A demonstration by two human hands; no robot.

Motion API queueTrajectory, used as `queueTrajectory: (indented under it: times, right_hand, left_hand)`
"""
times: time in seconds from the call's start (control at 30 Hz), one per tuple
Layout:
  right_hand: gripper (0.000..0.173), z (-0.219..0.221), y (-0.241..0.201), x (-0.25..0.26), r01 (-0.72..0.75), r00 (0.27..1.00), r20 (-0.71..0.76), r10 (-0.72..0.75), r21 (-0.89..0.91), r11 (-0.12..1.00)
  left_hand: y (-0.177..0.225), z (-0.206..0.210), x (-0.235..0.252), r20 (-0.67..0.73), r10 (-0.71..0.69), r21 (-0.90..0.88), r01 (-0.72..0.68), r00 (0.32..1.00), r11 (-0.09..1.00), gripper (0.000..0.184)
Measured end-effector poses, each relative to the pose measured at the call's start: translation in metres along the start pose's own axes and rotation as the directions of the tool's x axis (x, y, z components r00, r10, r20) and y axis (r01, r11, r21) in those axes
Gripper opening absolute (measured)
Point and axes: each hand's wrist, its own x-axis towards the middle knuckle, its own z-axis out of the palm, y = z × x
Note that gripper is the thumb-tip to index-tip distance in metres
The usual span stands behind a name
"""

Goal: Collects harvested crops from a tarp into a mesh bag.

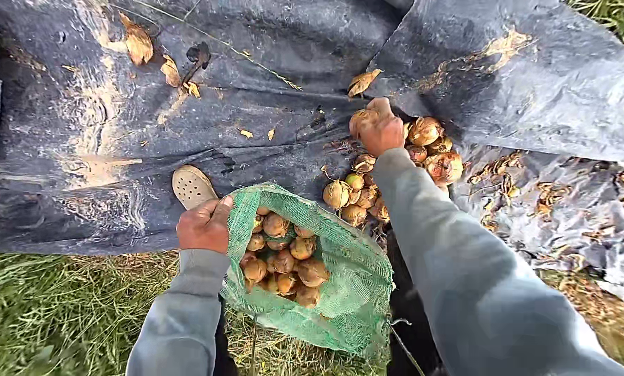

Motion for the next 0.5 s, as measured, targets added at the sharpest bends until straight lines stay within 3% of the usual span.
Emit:
queueTrajectory:
  times: [0.07,0.1,0.13,0.2,0.23,0.3,0.4,0.5]
  right_hand:
    - [0.048,0.01,-0.002,-0.056,0.137,0.985,0.048,-0.168,0.388,0.911]
    - [0.044,0.018,-0.006,-0.095,0.165,0.952,0.122,-0.28,0.565,0.808]
    - [0.04,0.026,-0.008,-0.132,0.167,0.89,0.239,-0.39,0.624,0.764]
    - [0.029,0.035,-0.001,-0.18,0.297,0.79,0.432,-0.436,0.353,0.887]
    - [0.028,0.038,0.006,-0.183,0.332,0.819,0.44,-0.368,0.159,0.93]
    - [0.04,0.044,0.031,-0.149,0.218,0.942,0.28,-0.184,-0.097,0.971]
    - [0.058,0.051,0.063,-0.068,0.054,0.993,0.118,-0.011,-0.368,0.928]
    - [0.056,0.052,0.071,-0.027,0.132,0.979,0.203,-0.021,-0.554,0.822]
  left_hand:
    - [0.002,0.003,0.002,0.008,-0.007,-0.007,0.007,1.0,1.0,0.03]
    - [0.004,0.003,0.003,0.008,-0.015,-0.012,0.015,1.0,1.0,0.029]
    - [0.005,0.002,0.003,0.006,-0.028,-0.016,0.028,1.0,0.999,0.029]
    - [0.006,0.0,0.002,0.015,-0.034,-0.007,0.034,0.999,0.999,0.029]
    - [0.006,-0.001,0.001,0.019,-0.026,-0.003,0.026,0.999,1.0,0.029]
    - [0.003,-0.001,0.001,0.007,-0.008,-0.016,0.009,1.0,1.0,0.029]
    - [0.0,0.002,0.0,-0.005,0.004,-0.024,-0.004,1.0,1.0,0.027]
    - [-0.002,0.001,-0.001,-0.009,0.008,0.005,-0.008,1.0,1.0,0.029]
